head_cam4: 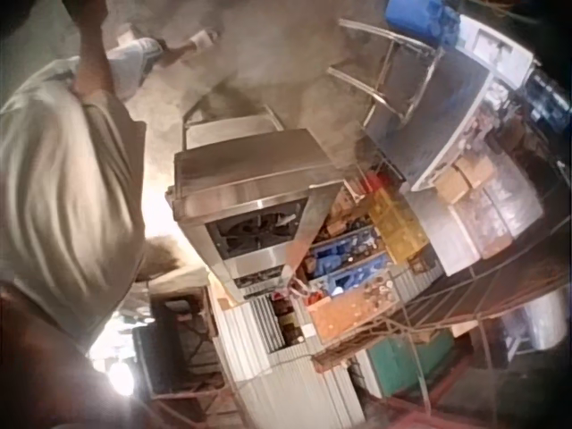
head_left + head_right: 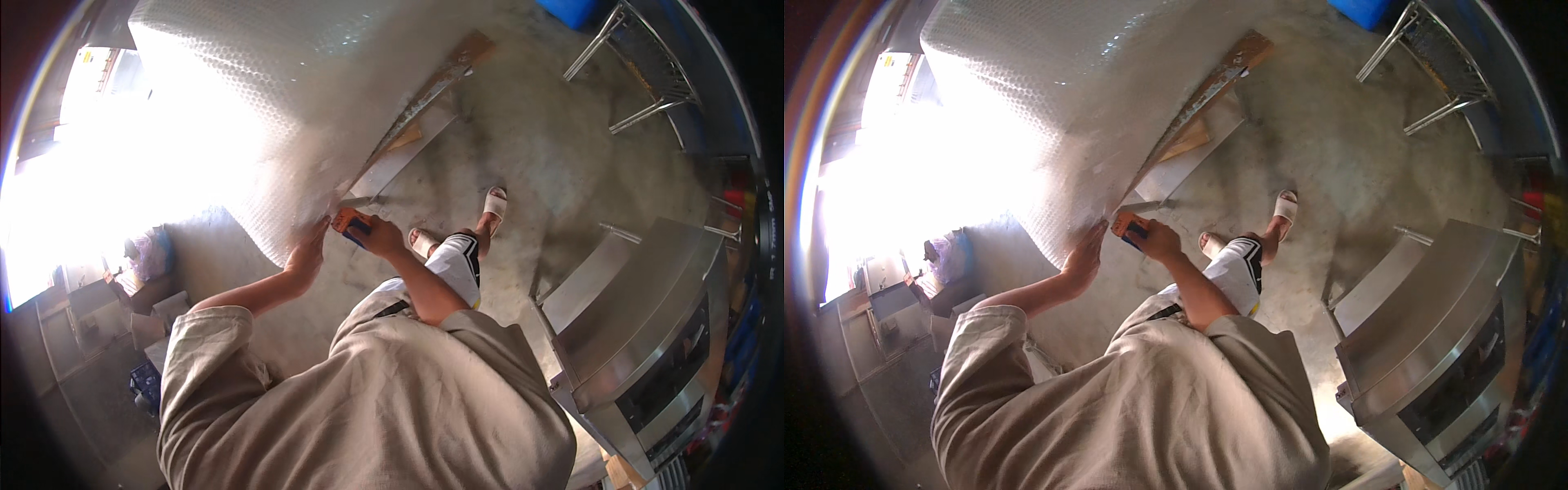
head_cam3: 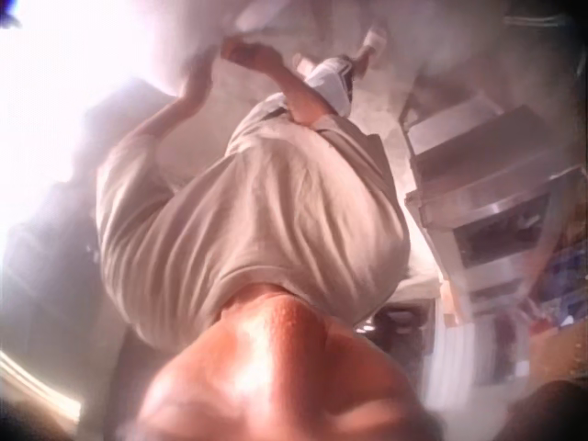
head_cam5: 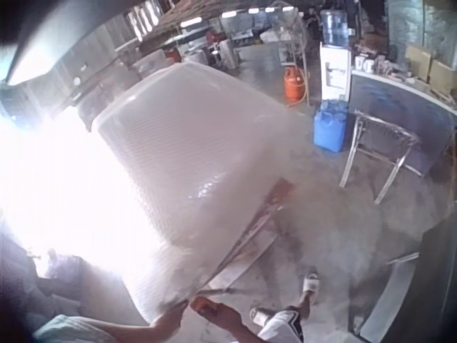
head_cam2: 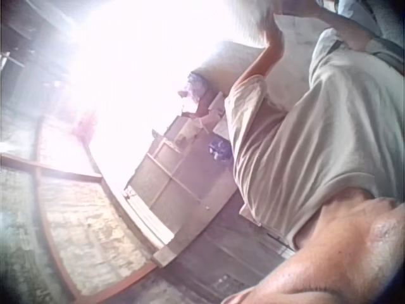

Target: The person wraps a large rectangular object with bubble wrap and secures it using a handheld tape dispenser. They repeatedly apply tape strips along the edges and seams, smoothing the wrap and rotating the package to cover all sides.

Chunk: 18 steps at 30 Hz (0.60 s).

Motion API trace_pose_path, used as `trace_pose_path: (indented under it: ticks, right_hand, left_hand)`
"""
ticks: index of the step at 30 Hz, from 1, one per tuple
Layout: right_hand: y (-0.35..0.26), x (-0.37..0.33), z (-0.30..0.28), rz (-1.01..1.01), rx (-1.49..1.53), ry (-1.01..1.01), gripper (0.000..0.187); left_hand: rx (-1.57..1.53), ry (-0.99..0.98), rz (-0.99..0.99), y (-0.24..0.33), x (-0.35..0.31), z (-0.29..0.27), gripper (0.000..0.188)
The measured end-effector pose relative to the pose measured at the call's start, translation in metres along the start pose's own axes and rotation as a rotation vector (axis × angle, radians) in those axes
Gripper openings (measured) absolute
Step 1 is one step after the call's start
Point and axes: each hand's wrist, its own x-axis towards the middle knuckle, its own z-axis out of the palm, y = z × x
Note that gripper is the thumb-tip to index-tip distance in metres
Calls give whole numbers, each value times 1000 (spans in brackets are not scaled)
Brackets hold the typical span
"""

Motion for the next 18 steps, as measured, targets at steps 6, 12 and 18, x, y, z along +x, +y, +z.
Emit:
trace_pose_path:
  ticks: [6, 12, 18]
  right_hand:
    - [36, 8, 9, 440, 125, 85, 90]
    - [104, -14, -38, 426, 151, 180, 94]
    - [153, -52, -110, 523, 285, 370, 98]
  left_hand:
    - [114, -67, 96, -5, 20, -7, 61]
    - [225, 142, -30, 15, 76, 51, 54]
    - [73, 39, 129, -1, 73, 18, 49]
